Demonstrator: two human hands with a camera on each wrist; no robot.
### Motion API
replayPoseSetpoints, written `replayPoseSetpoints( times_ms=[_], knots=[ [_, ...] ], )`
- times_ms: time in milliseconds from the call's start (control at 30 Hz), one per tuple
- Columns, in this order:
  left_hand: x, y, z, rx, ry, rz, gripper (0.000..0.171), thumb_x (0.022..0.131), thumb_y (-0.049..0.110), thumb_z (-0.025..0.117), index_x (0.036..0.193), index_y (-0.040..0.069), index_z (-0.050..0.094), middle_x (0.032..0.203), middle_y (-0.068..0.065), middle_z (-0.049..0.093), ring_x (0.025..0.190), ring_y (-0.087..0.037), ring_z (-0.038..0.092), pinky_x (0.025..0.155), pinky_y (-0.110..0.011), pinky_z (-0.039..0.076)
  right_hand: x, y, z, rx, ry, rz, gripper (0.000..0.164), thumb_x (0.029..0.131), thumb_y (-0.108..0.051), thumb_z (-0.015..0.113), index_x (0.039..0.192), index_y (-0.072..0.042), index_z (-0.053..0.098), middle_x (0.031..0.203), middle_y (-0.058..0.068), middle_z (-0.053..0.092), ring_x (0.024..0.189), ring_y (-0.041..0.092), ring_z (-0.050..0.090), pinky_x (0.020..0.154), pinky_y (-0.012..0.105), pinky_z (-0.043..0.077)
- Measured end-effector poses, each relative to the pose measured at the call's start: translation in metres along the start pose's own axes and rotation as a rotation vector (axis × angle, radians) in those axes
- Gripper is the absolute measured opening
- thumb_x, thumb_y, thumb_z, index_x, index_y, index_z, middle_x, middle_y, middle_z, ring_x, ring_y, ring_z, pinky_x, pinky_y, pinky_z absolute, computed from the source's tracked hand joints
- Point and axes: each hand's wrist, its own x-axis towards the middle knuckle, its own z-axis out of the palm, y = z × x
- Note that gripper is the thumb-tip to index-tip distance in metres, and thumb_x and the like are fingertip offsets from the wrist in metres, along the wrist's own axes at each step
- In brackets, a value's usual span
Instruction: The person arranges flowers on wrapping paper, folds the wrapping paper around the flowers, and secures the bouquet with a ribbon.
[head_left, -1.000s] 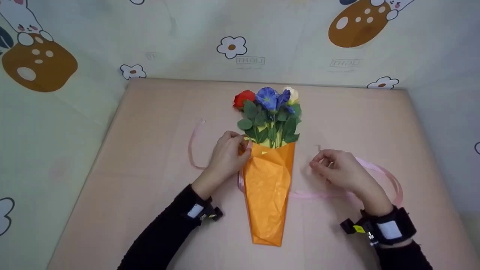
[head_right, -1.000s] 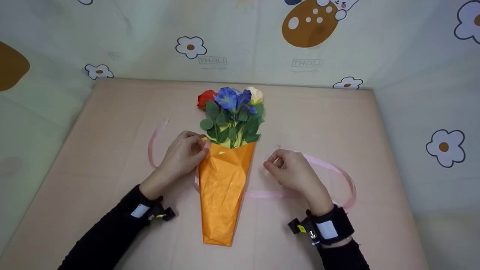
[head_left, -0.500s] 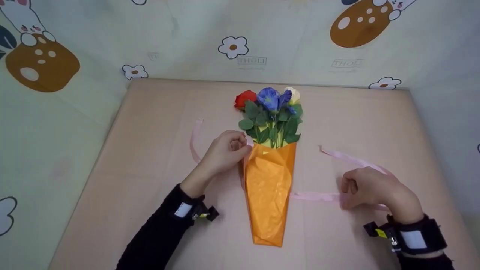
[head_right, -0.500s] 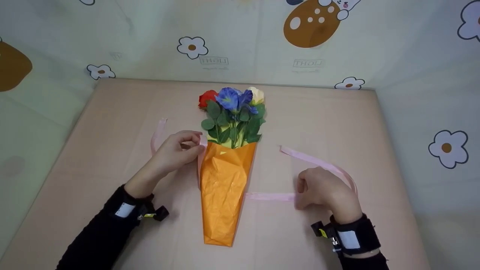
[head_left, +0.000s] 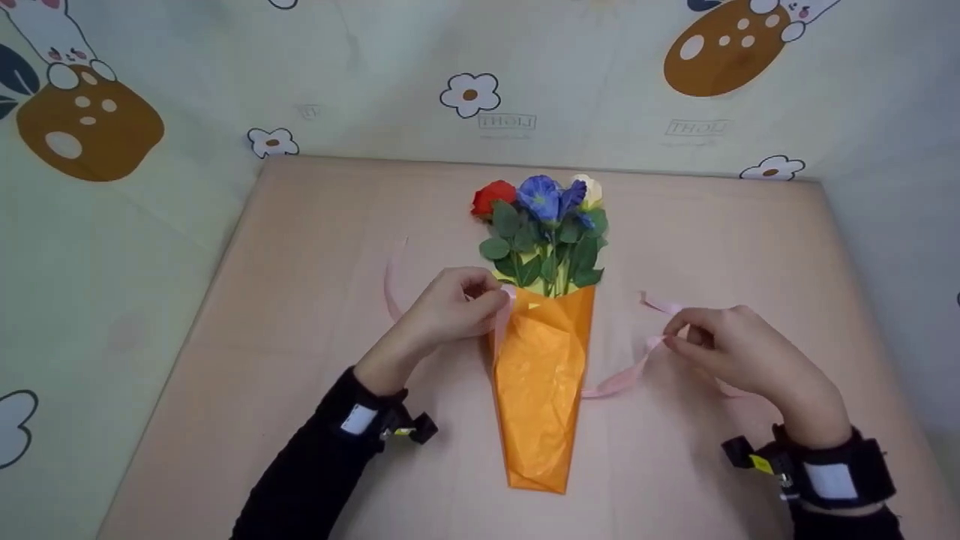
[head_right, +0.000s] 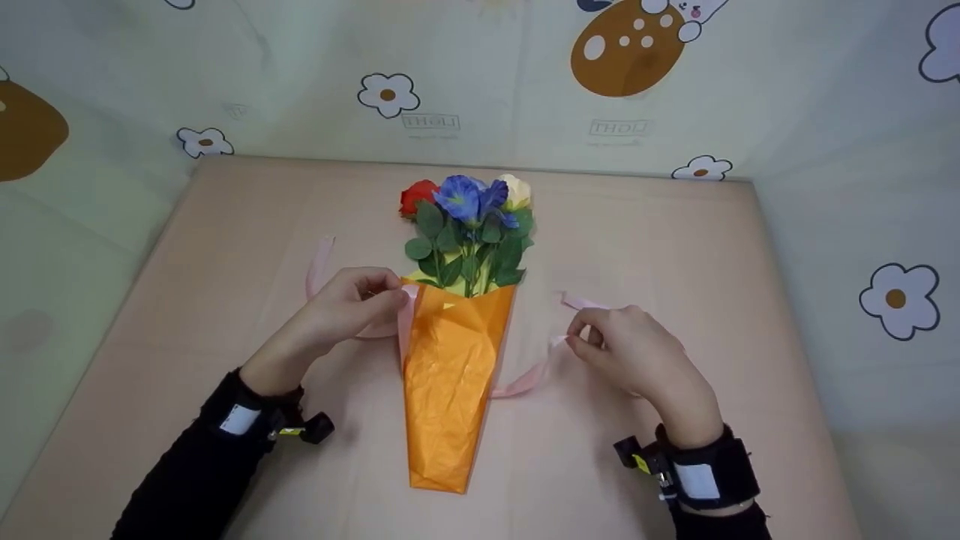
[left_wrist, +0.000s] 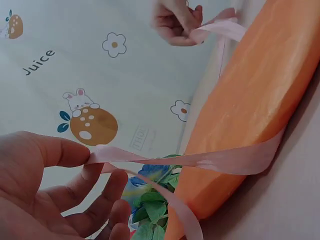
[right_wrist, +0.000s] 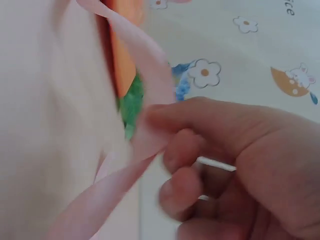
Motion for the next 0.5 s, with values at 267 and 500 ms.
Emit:
replayPoseSetpoints(
  times_ms=[267, 500],
  knots=[
    [0.001, -0.001, 0.005, -0.240, -0.135, 0.002, 0.014, 0.101, 0.015, 0.062, 0.097, 0.003, 0.068, 0.065, 0.002, 0.050, 0.057, -0.013, 0.043, 0.055, -0.023, 0.032, 0.012, -0.032, 0.005, 0.058, 0.272, -0.200, 0.013, 0.093, -0.012, 0.078, 0.105, -0.017, 0.074, 0.073, -0.013, 0.070, 0.062, 0.001, 0.062, 0.055, 0.020, 0.052],
    [0.002, 0.004, 0.008, -0.358, -0.134, -0.058, 0.016, 0.103, 0.016, 0.062, 0.101, 0.003, 0.069, 0.089, -0.005, 0.076, 0.101, -0.030, 0.073, 0.083, -0.034, 0.051, 0.026, -0.046, 0.018, 0.280, 0.390, -0.267, 0.032, 0.091, -0.009, 0.079, 0.121, -0.019, 0.074, 0.113, -0.005, 0.078, 0.089, 0.009, 0.076, 0.062, 0.016, 0.056]
  ],
)
